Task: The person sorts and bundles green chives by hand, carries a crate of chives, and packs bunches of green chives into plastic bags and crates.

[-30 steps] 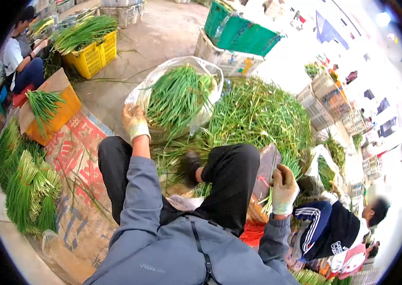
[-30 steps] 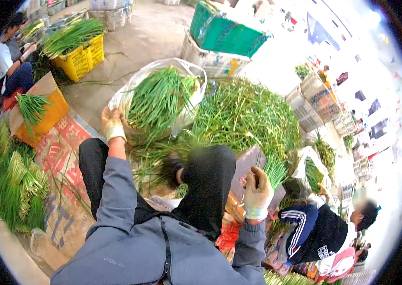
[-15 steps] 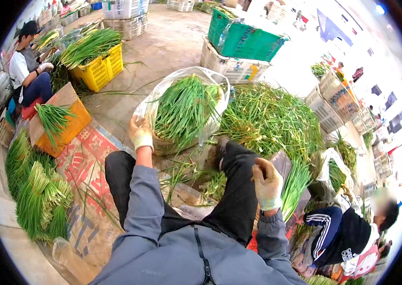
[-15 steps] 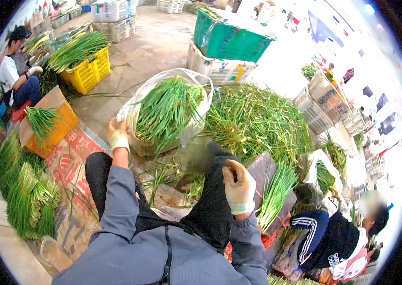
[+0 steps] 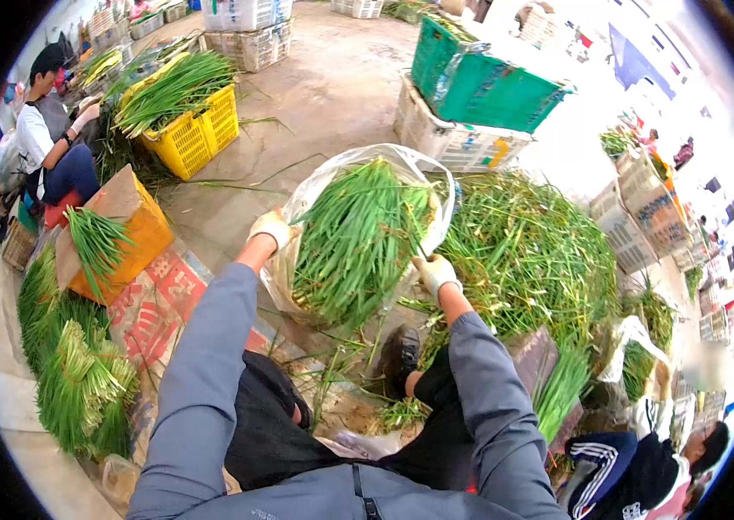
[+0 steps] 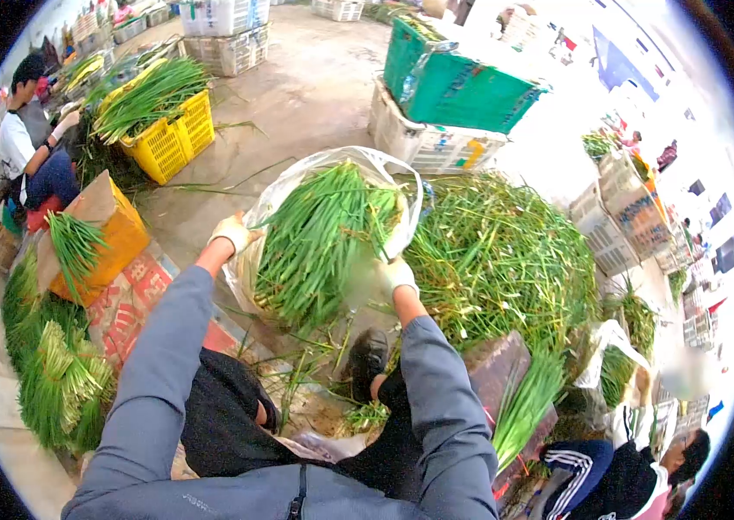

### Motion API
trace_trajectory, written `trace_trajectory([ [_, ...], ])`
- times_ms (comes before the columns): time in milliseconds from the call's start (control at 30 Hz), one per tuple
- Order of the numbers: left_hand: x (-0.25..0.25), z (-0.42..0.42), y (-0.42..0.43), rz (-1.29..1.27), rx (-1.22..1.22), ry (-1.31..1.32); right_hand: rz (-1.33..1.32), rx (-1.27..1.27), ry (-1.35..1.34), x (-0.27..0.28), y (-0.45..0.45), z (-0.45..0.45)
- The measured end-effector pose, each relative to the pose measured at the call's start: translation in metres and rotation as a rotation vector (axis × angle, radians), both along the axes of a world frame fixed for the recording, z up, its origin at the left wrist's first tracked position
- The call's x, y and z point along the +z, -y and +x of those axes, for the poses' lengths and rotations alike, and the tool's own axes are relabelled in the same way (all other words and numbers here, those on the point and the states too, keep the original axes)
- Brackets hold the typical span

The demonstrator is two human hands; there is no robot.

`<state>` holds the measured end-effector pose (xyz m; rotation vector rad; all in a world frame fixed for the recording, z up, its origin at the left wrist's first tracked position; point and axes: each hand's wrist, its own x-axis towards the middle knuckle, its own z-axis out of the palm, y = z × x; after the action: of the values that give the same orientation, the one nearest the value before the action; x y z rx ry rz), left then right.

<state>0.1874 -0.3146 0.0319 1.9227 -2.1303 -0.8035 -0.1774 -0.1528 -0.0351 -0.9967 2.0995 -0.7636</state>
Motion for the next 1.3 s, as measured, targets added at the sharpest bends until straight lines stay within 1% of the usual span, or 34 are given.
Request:
trace_trajectory([
  [33, -0.003, -0.002, 0.012, 0.032, -0.017, 0.048, 0.046, -0.063, -0.044, -0.003, 0.009, 0.002],
  [67, -0.008, -0.007, 0.019, 0.055, -0.029, 0.089, 0.091, -0.150, -0.028, -0.016, 0.020, 0.003],
  [133, -0.023, -0.017, 0.030, 0.089, -0.028, 0.073, 0.156, -0.232, -0.050, -0.072, 0.047, -0.015],
  [167, -0.043, -0.022, 0.038, 0.077, -0.051, 0.077, 0.204, -0.226, -0.067, -0.088, 0.055, -0.022],
  [200, -0.065, -0.021, 0.044, 0.074, -0.055, 0.085, 0.246, -0.165, -0.043, -0.110, 0.057, -0.035],
  [233, -0.070, -0.021, 0.046, 0.158, -0.057, 0.104, 0.287, -0.102, -0.020, -0.131, 0.057, -0.046],
  [267, -0.071, -0.020, 0.051, 0.237, -0.041, 0.123, 0.255, -0.174, 0.212, -0.128, 0.060, -0.034],
  [300, -0.087, -0.015, 0.056, 0.207, 0.015, 0.089, 0.233, -0.262, 0.433, -0.123, 0.062, -0.020],
  [333, -0.104, -0.009, 0.060, 0.078, -0.012, 0.057, 0.129, -0.302, 0.628, -0.182, 0.069, -0.045],
  [367, -0.105, -0.006, 0.064, 0.087, -0.016, 0.122, 0.122, -0.427, 0.651, -0.120, 0.066, -0.006],
  [400, -0.111, -0.001, 0.072, 0.088, -0.001, 0.095, 0.026, -0.410, 0.746, -0.132, 0.066, -0.011],
  [433, -0.107, 0.003, 0.077, 0.087, 0.027, 0.051, 0.018, -0.443, 0.795, -0.130, 0.069, -0.007],
  [467, -0.085, 0.006, 0.078, 0.090, 0.071, 0.040, 0.016, -0.464, 0.739, -0.119, 0.071, -0.001],
  [533, -0.079, 0.023, 0.089, 0.009, 0.130, -0.022, -0.010, -0.490, 0.795, -0.132, 0.075, -0.007],
  [567, -0.076, 0.034, 0.090, 0.005, 0.136, -0.023, -0.047, -0.526, 0.809, -0.113, 0.079, 0.010],
  [600, -0.073, 0.046, 0.089, 0.020, 0.120, -0.025, -0.031, -0.387, 0.777, -0.176, 0.084, -0.039],
  [667, -0.059, 0.061, 0.085, 0.028, 0.089, -0.028, -0.048, -0.399, 0.728, -0.169, 0.086, -0.026],
  [700, -0.046, 0.066, 0.075, 0.007, 0.109, -0.015, 0.062, -0.342, 0.655, -0.173, 0.092, -0.032],
  [733, -0.038, 0.071, 0.068, -0.015, 0.126, -0.003, 0.132, -0.307, 0.491, -0.149, 0.090, -0.001],
  [800, -0.037, 0.094, 0.068, -0.022, 0.099, 0.121, 0.107, -0.351, 0.630, -0.120, 0.086, 0.048],
  [833, -0.035, 0.109, 0.066, -0.037, 0.150, 0.157, 0.090, -0.337, 0.713, -0.121, 0.085, 0.067],
  [867, -0.050, 0.126, 0.074, -0.059, 0.195, 0.228, 0.102, -0.264, 0.701, -0.116, 0.083, 0.088],
  [900, -0.065, 0.151, 0.081, -0.149, 0.165, 0.239, 0.111, -0.204, 0.683, -0.108, 0.080, 0.110],
  [933, -0.018, 0.160, 0.061, -0.106, 0.251, 0.277, 0.162, -0.273, 0.746, -0.097, 0.083, 0.140],
  [967, -0.038, 0.193, 0.072, -0.155, 0.203, 0.311, 0.210, -0.343, 0.812, -0.090, 0.076, 0.168],
  [1000, -0.004, 0.202, 0.044, -0.293, 0.269, 0.162, 0.218, -0.379, 1.009, -0.108, 0.076, 0.195],
  [1033, -0.008, 0.234, 0.047, -0.297, 0.345, 0.205, 0.242, -0.420, 1.197, -0.126, 0.076, 0.221],
  [1067, -0.011, 0.262, 0.047, -0.301, 0.473, 0.175, 0.239, -0.376, 1.213, -0.120, 0.070, 0.250],
  [1100, -0.014, 0.299, 0.042, -0.341, 0.529, 0.180, 0.241, -0.294, 1.167, -0.113, 0.061, 0.281],
  [1133, -0.012, 0.328, 0.031, -0.346, 0.634, 0.019, 0.249, -0.196, 1.110, -0.110, 0.051, 0.313],
  [1200, -0.004, 0.379, -0.004, -0.420, 0.765, 0.049, 0.259, 0.004, 0.995, -0.110, 0.033, 0.374],
  [1233, -0.019, 0.424, -0.012, -0.442, 0.819, 0.136, 0.263, 0.096, 0.951, -0.110, 0.023, 0.401],
  [1300, -0.013, 0.450, -0.060, -0.354, 0.959, 0.379, 0.276, 0.242, 0.884, -0.104, 0.004, 0.444],
])
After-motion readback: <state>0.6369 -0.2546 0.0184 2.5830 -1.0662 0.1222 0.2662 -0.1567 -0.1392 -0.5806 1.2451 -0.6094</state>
